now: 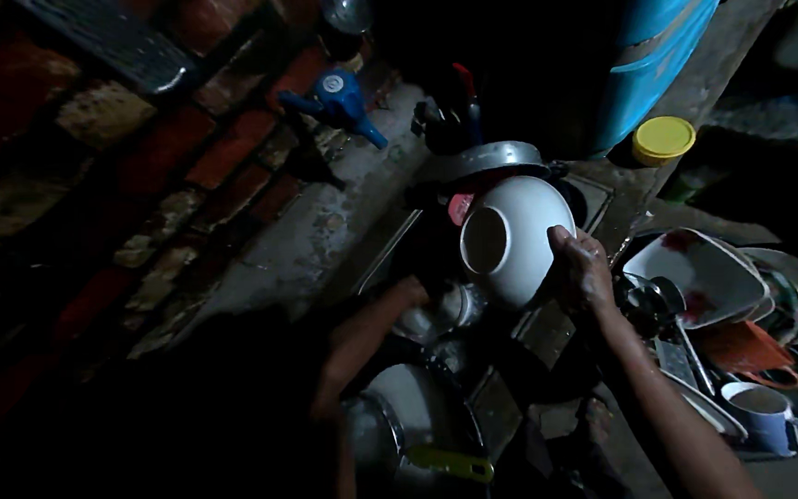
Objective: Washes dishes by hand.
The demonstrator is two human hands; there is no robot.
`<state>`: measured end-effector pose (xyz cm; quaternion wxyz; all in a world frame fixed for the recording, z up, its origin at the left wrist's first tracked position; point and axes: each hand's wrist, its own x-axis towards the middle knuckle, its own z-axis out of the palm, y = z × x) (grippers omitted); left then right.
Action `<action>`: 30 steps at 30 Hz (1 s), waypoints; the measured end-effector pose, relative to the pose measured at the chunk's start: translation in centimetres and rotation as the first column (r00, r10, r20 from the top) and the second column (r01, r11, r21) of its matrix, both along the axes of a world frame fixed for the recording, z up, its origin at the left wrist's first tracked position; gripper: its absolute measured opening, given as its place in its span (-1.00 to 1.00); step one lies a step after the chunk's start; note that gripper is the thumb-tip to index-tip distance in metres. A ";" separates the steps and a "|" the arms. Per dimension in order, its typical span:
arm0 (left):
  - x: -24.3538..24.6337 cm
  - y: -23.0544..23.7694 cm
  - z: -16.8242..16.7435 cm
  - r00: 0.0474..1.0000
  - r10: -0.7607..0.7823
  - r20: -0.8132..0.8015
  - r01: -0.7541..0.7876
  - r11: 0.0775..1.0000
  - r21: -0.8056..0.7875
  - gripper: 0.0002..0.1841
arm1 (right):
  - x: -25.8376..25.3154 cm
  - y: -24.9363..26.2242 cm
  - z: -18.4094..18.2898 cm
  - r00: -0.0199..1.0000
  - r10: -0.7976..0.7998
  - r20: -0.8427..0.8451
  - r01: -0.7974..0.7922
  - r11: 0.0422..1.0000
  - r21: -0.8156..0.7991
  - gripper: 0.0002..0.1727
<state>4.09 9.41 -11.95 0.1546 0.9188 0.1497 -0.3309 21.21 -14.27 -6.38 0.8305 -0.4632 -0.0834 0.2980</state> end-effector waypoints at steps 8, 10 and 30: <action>2.9 -2.8 2.6 0.911 0.199 -0.360 -0.150 0.976 0.157 -0.52 | -0.3 0.3 -1.3 0.999 0.016 0.052 -0.019 0.998 0.066 -0.74; -2.0 1.4 -2.7 0.958 -0.090 -0.271 0.141 0.974 0.175 -0.58 | -0.3 0.3 -1.3 0.998 0.028 0.058 -0.032 0.998 0.060 -0.73; 0.9 1.3 -0.1 0.933 0.212 -0.289 -0.184 0.975 0.121 -0.51 | -1.1 1.4 -0.8 0.997 0.016 0.076 -0.025 0.992 0.121 -0.72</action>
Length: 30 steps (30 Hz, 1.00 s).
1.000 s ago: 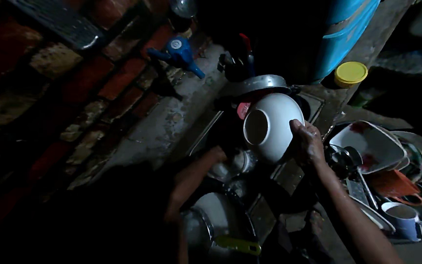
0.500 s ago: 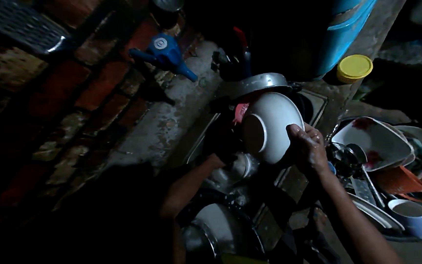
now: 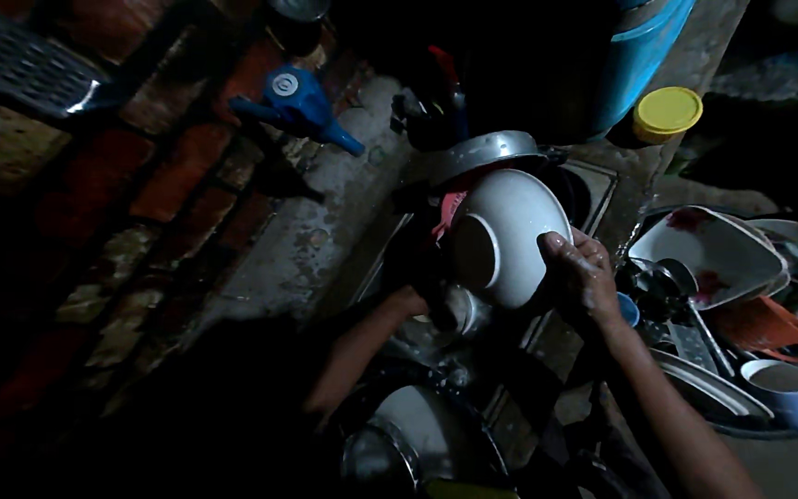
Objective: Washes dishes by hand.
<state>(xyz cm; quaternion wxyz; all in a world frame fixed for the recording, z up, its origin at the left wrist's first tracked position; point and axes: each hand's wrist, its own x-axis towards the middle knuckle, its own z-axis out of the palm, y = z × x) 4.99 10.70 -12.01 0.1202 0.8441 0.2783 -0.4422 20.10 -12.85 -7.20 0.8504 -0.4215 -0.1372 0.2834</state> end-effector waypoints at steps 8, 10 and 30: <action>0.8 0.5 -0.1 0.979 0.152 -0.137 -0.141 0.987 0.082 -0.47 | 0.3 -0.7 -0.8 1.000 -0.023 0.000 0.023 1.000 -0.017 -0.72; 0.6 1.1 -0.7 0.968 0.045 -0.245 -0.027 0.997 0.075 -0.51 | 0.3 -0.6 -0.8 0.999 -0.032 -0.002 0.032 0.999 -0.016 -0.72; 0.4 -1.2 0.5 0.976 0.196 0.091 -0.193 0.980 -0.046 -0.51 | -0.7 0.9 -1.0 1.000 -0.006 0.001 0.006 1.000 -0.010 -0.69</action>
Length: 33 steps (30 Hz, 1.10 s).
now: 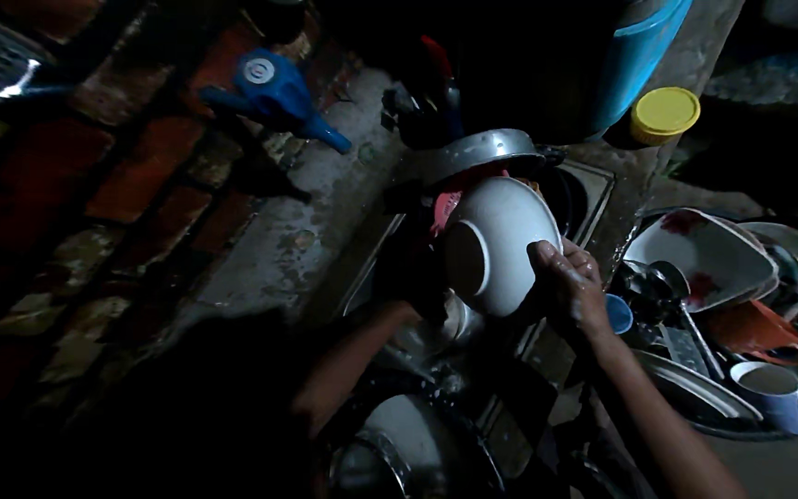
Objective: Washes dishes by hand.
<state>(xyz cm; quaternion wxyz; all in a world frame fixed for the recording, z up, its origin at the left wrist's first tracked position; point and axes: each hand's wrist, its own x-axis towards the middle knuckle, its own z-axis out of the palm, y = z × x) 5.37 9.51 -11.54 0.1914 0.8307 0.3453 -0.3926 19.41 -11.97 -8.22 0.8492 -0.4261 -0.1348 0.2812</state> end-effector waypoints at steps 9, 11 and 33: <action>-4.9 1.3 9.3 0.759 0.158 0.631 -0.035 0.979 -0.203 -0.71 | -2.3 0.2 1.6 0.989 0.071 0.133 -0.053 0.989 -0.136 -0.72; -5.3 -1.0 13.1 0.571 0.214 0.793 -0.163 0.976 -0.146 -0.73 | -3.1 0.3 2.0 0.964 0.111 0.240 -0.060 0.975 -0.213 -0.68; 3.3 -7.7 10.3 -0.145 0.302 0.942 -0.387 0.859 -0.335 -0.64 | -4.0 0.0 4.1 0.658 0.173 0.732 0.053 0.960 -0.275 -0.57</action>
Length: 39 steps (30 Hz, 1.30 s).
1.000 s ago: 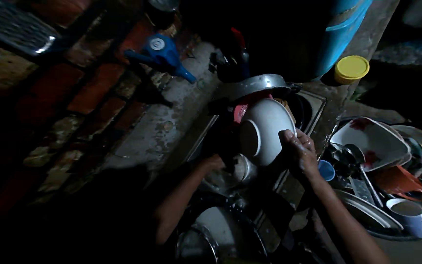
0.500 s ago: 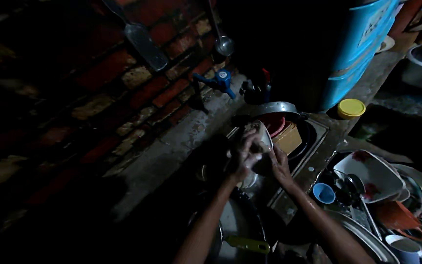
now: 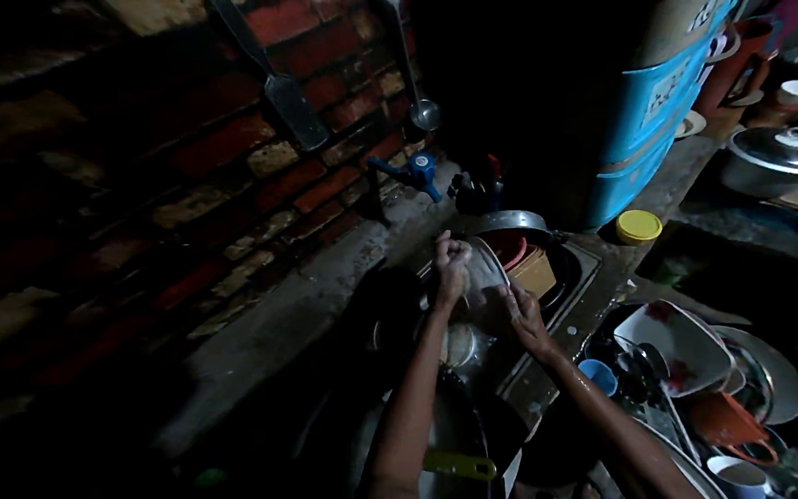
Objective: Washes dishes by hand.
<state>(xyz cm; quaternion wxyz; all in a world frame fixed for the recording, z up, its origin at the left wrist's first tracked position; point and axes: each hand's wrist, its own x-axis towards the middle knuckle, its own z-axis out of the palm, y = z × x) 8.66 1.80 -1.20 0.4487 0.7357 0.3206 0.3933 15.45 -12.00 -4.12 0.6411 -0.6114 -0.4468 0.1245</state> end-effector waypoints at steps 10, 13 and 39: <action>0.7 1.5 0.7 0.989 -0.054 -0.138 0.029 0.983 -0.180 -0.61 | -1.0 0.6 0.2 0.984 0.035 -0.177 -0.036 0.999 -0.005 -0.58; 0.7 -2.8 1.2 0.904 -0.007 -0.427 0.091 0.980 0.177 -0.52 | -0.2 2.0 0.6 0.911 -0.050 -0.408 0.063 0.998 0.019 -0.58; 0.5 -5.6 0.2 0.980 -0.065 -0.189 0.158 0.831 0.533 -0.57 | 2.4 -0.8 0.1 0.995 -0.029 0.100 0.028 1.000 0.011 -0.61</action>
